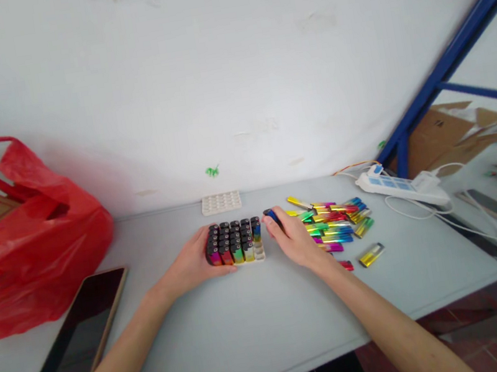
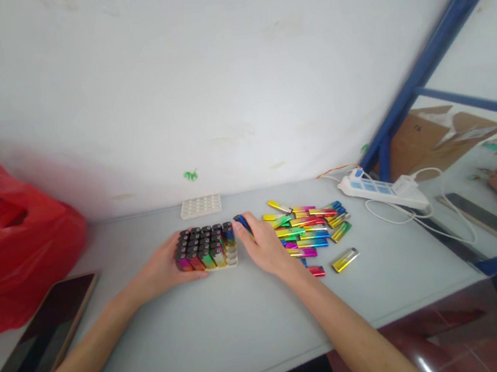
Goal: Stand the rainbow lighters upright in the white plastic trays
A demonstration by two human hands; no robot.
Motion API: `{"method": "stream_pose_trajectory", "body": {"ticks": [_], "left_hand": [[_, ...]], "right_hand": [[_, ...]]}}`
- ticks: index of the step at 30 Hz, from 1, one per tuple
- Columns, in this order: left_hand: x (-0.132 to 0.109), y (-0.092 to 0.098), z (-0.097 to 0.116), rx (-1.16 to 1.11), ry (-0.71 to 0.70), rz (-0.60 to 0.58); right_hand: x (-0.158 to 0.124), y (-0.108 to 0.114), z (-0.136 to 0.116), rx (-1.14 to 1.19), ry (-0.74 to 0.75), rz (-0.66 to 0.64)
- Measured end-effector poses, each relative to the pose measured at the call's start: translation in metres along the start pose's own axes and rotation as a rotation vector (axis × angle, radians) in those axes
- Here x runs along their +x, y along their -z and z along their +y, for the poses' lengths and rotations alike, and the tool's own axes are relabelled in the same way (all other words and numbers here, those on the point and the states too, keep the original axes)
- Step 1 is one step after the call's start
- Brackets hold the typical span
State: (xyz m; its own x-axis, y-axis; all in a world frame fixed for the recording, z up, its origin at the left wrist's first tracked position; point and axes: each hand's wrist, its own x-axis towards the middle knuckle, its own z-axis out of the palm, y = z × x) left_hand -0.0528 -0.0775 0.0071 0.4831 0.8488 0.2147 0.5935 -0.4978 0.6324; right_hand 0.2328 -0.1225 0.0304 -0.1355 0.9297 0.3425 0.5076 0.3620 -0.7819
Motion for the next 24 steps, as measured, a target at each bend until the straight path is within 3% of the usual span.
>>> {"method": "stream_pose_trajectory", "body": {"ticks": [4,8,12,19,24], "left_hand": [[0.000,0.000,0.000,-0.005,-0.022,-0.001],[0.000,-0.001,-0.002,-0.003,-0.011,-0.016],[-0.001,-0.001,-0.002,0.002,0.001,-0.024],[-0.002,0.000,0.003,-0.024,-0.005,-0.033],[-0.001,0.000,0.003,-0.030,0.007,-0.020]], "right_hand": [[0.000,0.007,0.002,-0.117,0.150,-0.020],[-0.002,0.016,0.005,-0.168,0.119,0.012],[-0.004,0.022,0.008,-0.144,0.150,-0.113],[-0.009,0.014,0.016,-0.387,0.242,-0.266],[-0.008,0.005,0.009,-0.564,0.240,-0.255]]}}
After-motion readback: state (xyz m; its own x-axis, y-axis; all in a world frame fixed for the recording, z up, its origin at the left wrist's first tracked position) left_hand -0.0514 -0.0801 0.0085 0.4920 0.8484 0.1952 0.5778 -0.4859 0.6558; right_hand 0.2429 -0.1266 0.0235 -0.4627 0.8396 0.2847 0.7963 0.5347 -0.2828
